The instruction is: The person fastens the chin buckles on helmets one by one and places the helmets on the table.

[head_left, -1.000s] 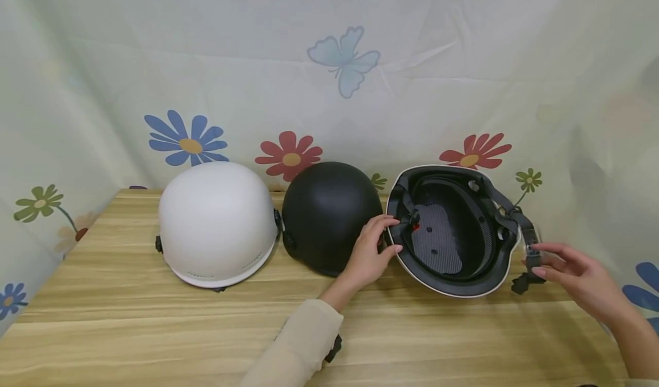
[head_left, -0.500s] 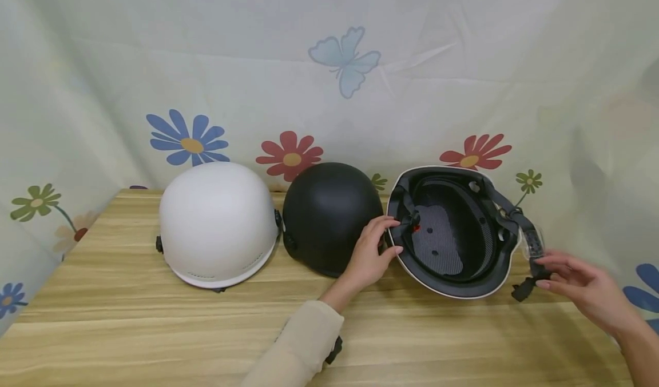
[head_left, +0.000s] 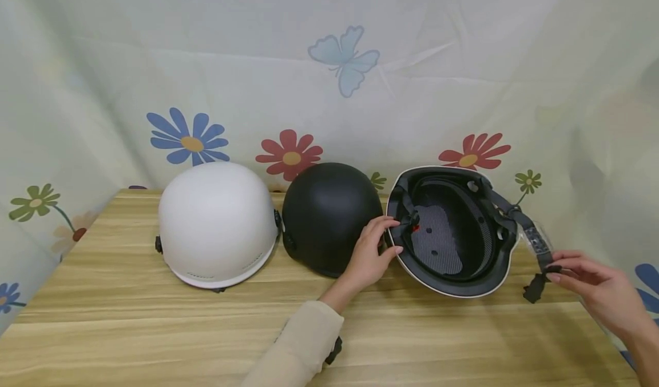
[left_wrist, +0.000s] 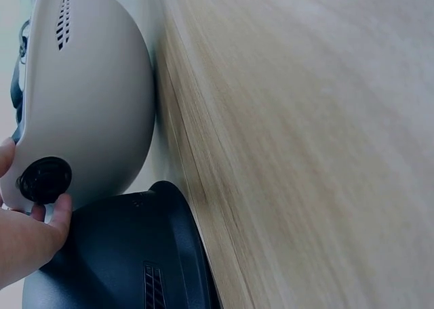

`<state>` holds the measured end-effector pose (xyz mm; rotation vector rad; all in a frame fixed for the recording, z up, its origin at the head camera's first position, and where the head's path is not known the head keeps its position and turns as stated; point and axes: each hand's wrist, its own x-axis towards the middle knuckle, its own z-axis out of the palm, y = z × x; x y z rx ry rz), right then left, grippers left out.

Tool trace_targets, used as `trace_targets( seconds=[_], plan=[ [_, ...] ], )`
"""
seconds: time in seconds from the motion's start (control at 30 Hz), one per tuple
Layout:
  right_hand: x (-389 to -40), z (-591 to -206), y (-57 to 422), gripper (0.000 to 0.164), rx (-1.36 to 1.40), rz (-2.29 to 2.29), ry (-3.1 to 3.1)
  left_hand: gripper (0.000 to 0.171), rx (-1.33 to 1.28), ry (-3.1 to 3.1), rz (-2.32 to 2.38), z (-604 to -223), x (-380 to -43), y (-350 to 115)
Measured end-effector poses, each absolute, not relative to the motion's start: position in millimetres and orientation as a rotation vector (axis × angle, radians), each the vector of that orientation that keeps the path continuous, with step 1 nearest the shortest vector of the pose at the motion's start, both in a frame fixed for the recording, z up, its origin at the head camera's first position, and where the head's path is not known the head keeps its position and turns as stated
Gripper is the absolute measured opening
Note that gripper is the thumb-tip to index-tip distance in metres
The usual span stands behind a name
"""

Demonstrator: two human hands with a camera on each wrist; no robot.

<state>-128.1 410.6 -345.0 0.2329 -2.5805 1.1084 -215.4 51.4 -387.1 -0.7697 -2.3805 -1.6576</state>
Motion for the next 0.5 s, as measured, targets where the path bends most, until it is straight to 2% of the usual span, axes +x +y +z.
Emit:
trace_targets(
  seconds=[0.2, 0.5],
  plan=[
    [-127, -332, 405, 0.008, 0.199, 0.991, -2.592, 0.041, -0.768, -2.386, -1.668, -384, -216, 50],
    [-129, -316, 402, 0.012, 0.348, 1.047, -2.559, 0.041, -0.764, -2.375, -1.672, -383, -218, 50]
  ],
)
